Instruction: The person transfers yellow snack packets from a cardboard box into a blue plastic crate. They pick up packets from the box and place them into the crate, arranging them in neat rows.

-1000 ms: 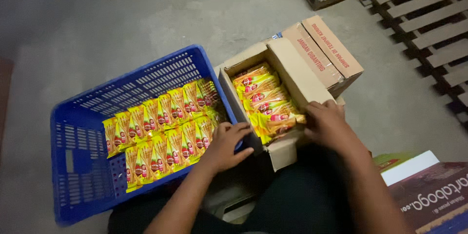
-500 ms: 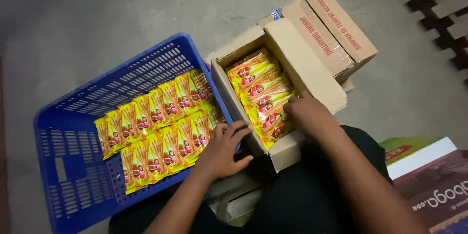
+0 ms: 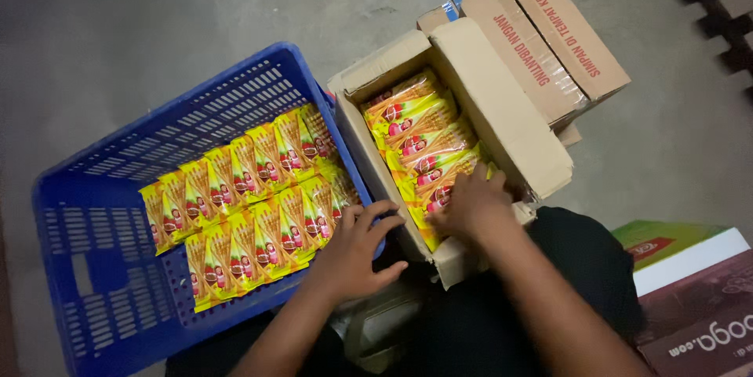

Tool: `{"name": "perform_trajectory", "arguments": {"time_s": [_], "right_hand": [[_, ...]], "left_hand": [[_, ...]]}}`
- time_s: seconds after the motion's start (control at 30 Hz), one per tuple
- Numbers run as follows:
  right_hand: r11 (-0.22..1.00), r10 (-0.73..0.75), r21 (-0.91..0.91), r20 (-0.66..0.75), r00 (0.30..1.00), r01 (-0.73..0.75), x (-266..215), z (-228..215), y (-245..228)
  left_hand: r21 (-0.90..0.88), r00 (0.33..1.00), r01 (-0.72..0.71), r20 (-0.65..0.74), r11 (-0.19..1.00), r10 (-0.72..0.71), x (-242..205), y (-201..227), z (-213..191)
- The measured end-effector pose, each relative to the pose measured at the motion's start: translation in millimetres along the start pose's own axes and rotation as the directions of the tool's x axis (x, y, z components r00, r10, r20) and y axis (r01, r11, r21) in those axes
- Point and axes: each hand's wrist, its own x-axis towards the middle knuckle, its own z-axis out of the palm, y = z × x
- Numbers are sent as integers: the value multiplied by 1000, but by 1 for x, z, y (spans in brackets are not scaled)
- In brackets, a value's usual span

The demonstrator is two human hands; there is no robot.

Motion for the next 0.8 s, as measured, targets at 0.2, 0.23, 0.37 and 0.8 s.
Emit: {"name": "perform_trajectory", "arguments": {"time_s": [0.2,0.23,0.37,0.8], "right_hand": [[970,240,-96,220,945,-224,-1,5,-41],[966,253,-109,230,940,-233,3,9,-43],[973,213,50,175,961,-225,20,20,-28],[976,205,65,53,977,-208,5,2,-10]], "left_hand": [[-5,1000,19,5,1000,-19,1,1,1],[-7,999,32,25,999,-32,2,-1,2],[28,982,-82,-169,996,86,0,-3,5],[-37,1000,4,-29,999,-5,-1,3,-6]]}}
